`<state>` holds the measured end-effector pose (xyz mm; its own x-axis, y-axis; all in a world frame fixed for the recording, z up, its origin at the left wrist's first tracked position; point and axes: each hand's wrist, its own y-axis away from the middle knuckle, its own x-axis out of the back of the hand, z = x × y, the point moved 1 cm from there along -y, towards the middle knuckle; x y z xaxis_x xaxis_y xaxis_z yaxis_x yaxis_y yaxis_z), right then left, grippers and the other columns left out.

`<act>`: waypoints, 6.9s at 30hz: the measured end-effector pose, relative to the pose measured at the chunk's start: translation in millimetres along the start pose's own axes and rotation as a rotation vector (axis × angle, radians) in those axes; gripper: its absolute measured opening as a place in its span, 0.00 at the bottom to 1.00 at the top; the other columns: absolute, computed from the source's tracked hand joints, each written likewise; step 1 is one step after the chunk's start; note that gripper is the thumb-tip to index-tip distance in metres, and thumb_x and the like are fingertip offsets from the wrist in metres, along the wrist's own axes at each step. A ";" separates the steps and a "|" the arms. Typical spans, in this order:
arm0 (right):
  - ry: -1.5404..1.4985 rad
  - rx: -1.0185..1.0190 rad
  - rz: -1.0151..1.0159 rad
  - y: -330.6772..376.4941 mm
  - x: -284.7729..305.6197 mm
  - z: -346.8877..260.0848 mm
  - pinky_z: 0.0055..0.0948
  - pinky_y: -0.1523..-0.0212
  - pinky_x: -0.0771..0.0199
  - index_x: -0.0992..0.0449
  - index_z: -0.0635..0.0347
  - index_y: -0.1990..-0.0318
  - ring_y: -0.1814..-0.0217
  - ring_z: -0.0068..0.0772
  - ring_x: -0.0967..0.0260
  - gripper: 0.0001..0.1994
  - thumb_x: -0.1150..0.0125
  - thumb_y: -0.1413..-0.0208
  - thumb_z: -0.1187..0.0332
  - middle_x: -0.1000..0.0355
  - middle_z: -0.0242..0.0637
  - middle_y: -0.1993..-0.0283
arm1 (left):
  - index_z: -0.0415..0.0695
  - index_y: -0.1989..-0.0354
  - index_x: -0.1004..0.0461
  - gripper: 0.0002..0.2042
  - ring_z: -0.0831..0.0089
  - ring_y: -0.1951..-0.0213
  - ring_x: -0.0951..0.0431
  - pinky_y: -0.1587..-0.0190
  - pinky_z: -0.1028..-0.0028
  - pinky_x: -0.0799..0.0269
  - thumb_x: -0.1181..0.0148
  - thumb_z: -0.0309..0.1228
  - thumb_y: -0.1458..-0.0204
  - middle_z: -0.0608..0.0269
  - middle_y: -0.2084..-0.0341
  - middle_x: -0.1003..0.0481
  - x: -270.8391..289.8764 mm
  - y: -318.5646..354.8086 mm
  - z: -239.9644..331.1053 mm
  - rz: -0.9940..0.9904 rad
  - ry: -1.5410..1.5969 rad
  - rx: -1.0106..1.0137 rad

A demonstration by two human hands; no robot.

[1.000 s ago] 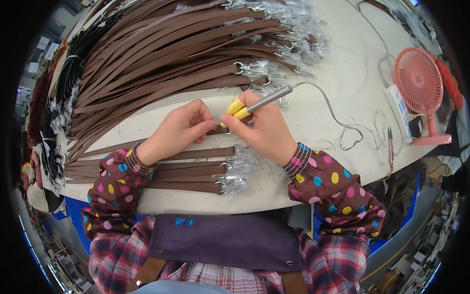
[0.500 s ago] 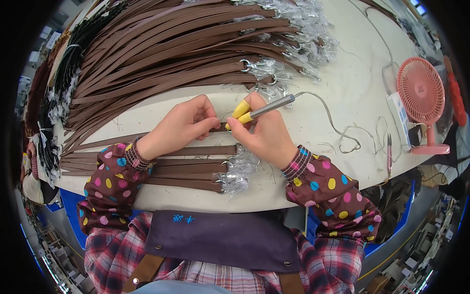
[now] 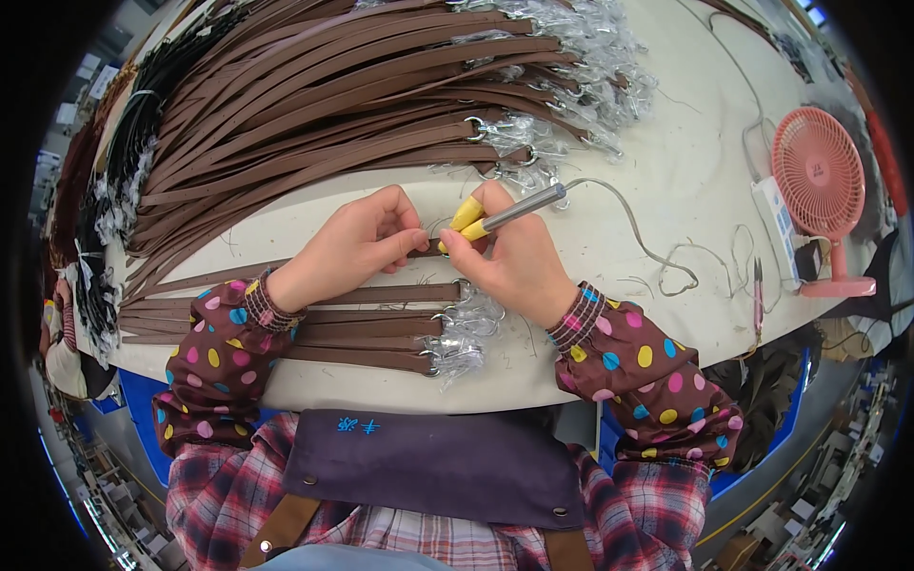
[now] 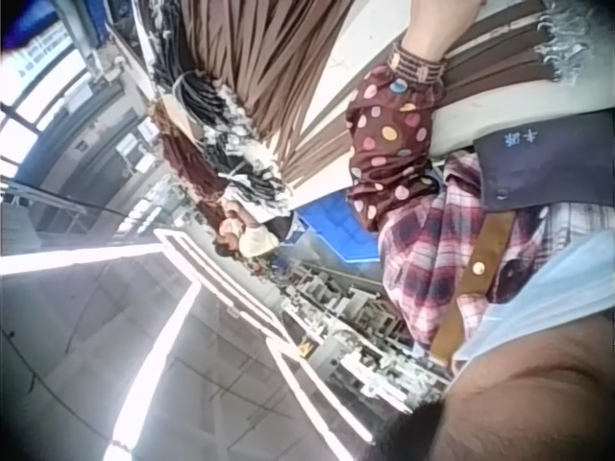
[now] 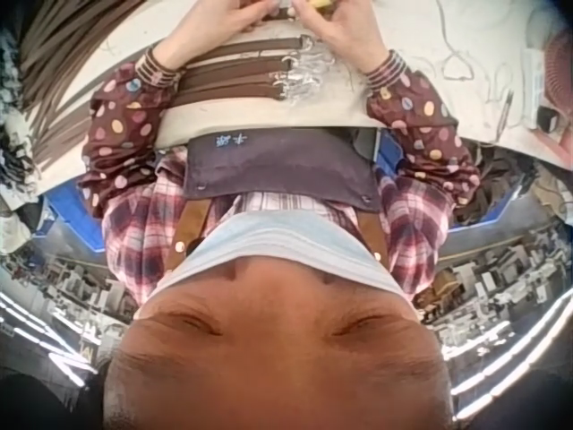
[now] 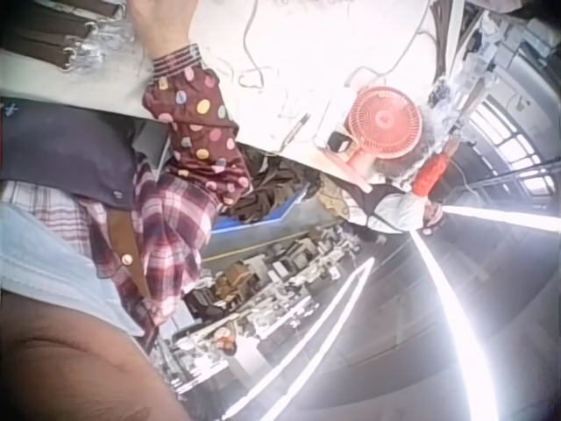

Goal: Applying adhesive or edge-finishing to the hardware connections of leather straps using a precision tool.

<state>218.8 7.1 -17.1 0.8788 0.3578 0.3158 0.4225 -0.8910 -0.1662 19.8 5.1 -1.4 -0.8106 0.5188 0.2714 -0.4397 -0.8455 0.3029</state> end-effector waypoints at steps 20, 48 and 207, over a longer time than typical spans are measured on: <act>-0.071 -0.066 0.020 0.9 -0.5 -1.3 0.19 0.76 0.34 0.38 0.63 0.66 0.75 0.16 0.36 0.12 0.38 0.48 0.71 0.34 0.31 0.75 | 0.39 0.66 0.36 0.07 0.83 0.75 0.28 0.74 0.82 0.29 0.45 0.28 0.44 0.65 0.75 0.27 -1.1 1.7 6.2 0.045 -0.069 0.033; -0.019 -0.051 0.029 -1.4 -2.7 2.3 0.20 0.76 0.35 0.38 0.63 0.67 0.77 0.18 0.36 0.13 0.38 0.47 0.69 0.34 0.32 0.76 | 0.39 0.66 0.38 0.07 0.83 0.73 0.28 0.72 0.81 0.28 0.48 0.27 0.43 0.65 0.71 0.27 -0.5 0.0 0.8 0.064 0.043 0.050; -0.260 -0.144 -0.122 -0.3 9.5 0.4 0.17 0.72 0.36 0.34 0.61 0.66 0.72 0.14 0.34 0.09 0.42 0.43 0.67 0.29 0.30 0.72 | 0.39 0.66 0.36 0.08 0.80 0.77 0.26 0.75 0.79 0.29 0.45 0.29 0.43 0.63 0.78 0.27 5.5 -1.5 -9.1 -0.031 0.008 0.038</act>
<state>227.1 10.9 -14.4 0.8588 0.5071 0.0731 0.5086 -0.8610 -0.0020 12.5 8.1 -8.7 -0.8001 0.5437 0.2536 -0.4498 -0.8233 0.3461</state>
